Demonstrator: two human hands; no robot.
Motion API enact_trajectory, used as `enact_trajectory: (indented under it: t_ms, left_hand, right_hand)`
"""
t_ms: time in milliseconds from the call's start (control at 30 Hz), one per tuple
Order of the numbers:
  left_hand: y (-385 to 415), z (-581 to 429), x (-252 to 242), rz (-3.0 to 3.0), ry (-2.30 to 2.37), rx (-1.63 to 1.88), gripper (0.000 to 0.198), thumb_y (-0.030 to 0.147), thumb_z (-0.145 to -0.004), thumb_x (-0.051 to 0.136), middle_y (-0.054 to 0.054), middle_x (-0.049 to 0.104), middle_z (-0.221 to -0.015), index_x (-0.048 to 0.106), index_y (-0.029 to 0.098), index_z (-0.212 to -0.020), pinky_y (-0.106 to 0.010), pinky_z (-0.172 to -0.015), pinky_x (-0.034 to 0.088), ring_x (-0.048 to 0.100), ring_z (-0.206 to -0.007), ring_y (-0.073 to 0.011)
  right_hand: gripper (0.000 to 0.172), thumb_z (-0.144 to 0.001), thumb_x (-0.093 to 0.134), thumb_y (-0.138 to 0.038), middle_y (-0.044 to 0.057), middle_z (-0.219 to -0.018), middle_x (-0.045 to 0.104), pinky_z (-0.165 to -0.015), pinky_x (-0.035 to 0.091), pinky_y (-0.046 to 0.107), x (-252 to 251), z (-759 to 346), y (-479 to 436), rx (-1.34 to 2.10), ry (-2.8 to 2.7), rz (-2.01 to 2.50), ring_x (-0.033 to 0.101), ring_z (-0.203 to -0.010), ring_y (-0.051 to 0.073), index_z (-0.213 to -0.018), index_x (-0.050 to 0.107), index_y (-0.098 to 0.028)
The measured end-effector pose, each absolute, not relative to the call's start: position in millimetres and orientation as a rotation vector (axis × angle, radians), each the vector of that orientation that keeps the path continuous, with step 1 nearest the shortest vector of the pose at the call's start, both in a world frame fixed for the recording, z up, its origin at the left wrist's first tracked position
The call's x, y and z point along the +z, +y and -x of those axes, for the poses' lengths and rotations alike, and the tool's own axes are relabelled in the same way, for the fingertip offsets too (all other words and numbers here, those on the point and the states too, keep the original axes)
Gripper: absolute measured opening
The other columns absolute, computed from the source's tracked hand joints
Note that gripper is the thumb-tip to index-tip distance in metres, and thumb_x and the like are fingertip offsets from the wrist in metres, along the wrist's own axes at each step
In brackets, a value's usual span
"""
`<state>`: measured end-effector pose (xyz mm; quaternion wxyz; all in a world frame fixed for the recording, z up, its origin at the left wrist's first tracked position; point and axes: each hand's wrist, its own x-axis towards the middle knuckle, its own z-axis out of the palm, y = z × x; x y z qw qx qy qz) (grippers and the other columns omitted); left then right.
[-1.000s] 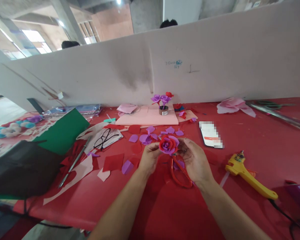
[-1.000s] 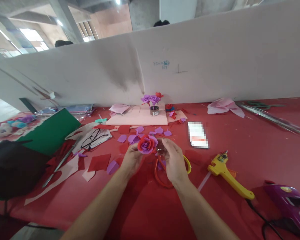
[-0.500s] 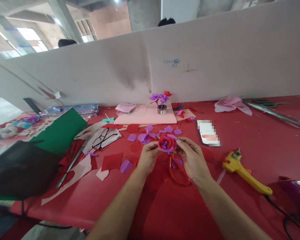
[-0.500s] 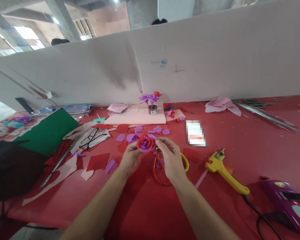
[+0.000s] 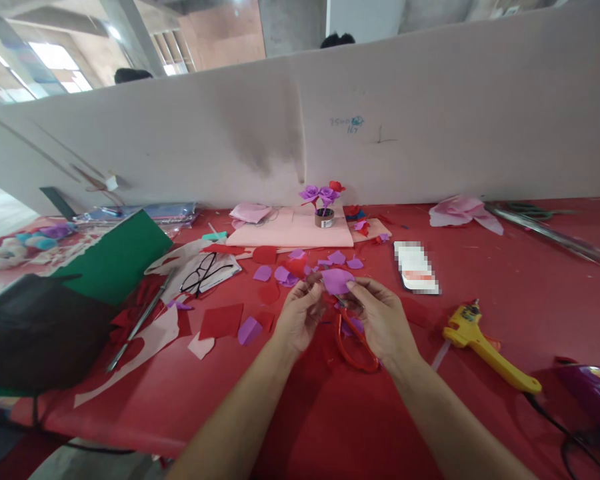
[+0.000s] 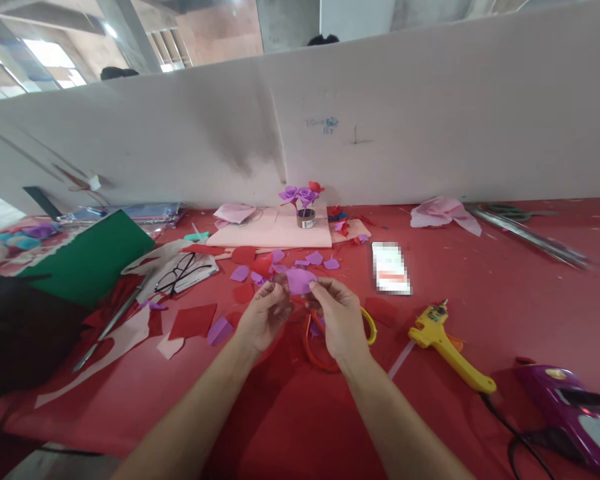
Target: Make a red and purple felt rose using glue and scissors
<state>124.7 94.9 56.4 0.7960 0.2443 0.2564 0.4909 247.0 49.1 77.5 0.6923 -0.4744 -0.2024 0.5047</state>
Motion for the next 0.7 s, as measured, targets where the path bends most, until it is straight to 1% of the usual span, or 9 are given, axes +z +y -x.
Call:
enact_trajectory:
  t_ms: [100,167,333,400,533,700]
  left_hand:
    - [94.6,-124.5,59.8,-0.540,0.608,1.038,0.030,0.025,-0.061,0.086,0.009,0.047,-0.053,0.065,0.013,-0.079,-0.015,-0.041,0.026,0.025,-0.038,0.0010]
    - [94.2,-125.2,61.5,-0.552,0.653,1.034,0.029,0.025,-0.061,0.086,0.011,0.042,-0.049,0.064,0.013,-0.076,-0.015,-0.040,0.024,0.024,-0.037,0.0007]
    - [94.2,-126.7,62.1,-0.581,0.746,1.058,0.029,0.020,-0.056,0.086,0.008,0.049,-0.051,0.062,0.013,-0.069,-0.016,-0.041,0.025,0.030,-0.038,0.0006]
    - [96.1,-125.8,60.5,-0.605,0.743,1.070,0.026,0.021,-0.058,0.084,0.009,0.048,-0.049,0.062,0.013,-0.069,-0.017,-0.041,0.023,0.029,-0.037,0.0002]
    - [101.6,-122.5,57.8,-0.628,0.763,1.083,0.026,0.022,-0.060,0.082,0.011,0.041,-0.042,0.058,0.015,-0.066,-0.019,-0.039,0.020,0.026,-0.034,-0.0010]
    - [102.5,-122.0,60.9,-0.659,0.756,1.067,0.028,0.020,-0.056,0.083,0.011,0.044,-0.046,0.059,0.015,-0.070,-0.018,-0.039,0.018,0.026,-0.035,-0.0003]
  right_hand:
    - [0.026,-0.055,0.088,-0.032,0.000,-0.070,0.071,-0.057,0.049,0.021,77.3,-246.3,50.3,1.142,-0.415,1.059,0.062,-0.061,0.010,-0.071,0.072,-0.019]
    - [0.026,-0.055,0.088,-0.032,0.000,-0.069,0.071,-0.058,0.049,0.021,77.1,-245.4,50.5,1.152,-0.425,1.055,0.062,-0.062,0.010,-0.070,0.072,-0.019]
    - [0.025,-0.055,0.087,-0.033,-0.002,-0.065,0.068,-0.059,0.048,0.022,74.8,-242.5,49.0,1.194,-0.485,1.074,0.060,-0.059,0.010,-0.069,0.070,-0.019]
    - [0.025,-0.058,0.085,-0.034,-0.002,-0.065,0.067,-0.058,0.046,0.023,73.0,-241.3,48.7,1.196,-0.558,1.116,0.060,-0.059,0.011,-0.070,0.069,-0.019]
    - [0.024,-0.062,0.082,-0.035,-0.002,-0.068,0.066,-0.059,0.045,0.025,70.6,-239.6,49.6,1.145,-0.727,1.203,0.060,-0.060,0.012,-0.073,0.068,-0.019]
    - [0.019,-0.066,0.076,-0.034,-0.002,-0.066,0.065,-0.060,0.045,0.026,70.7,-243.1,52.1,1.046,-0.800,1.256,0.060,-0.062,0.014,-0.073,0.066,-0.020]
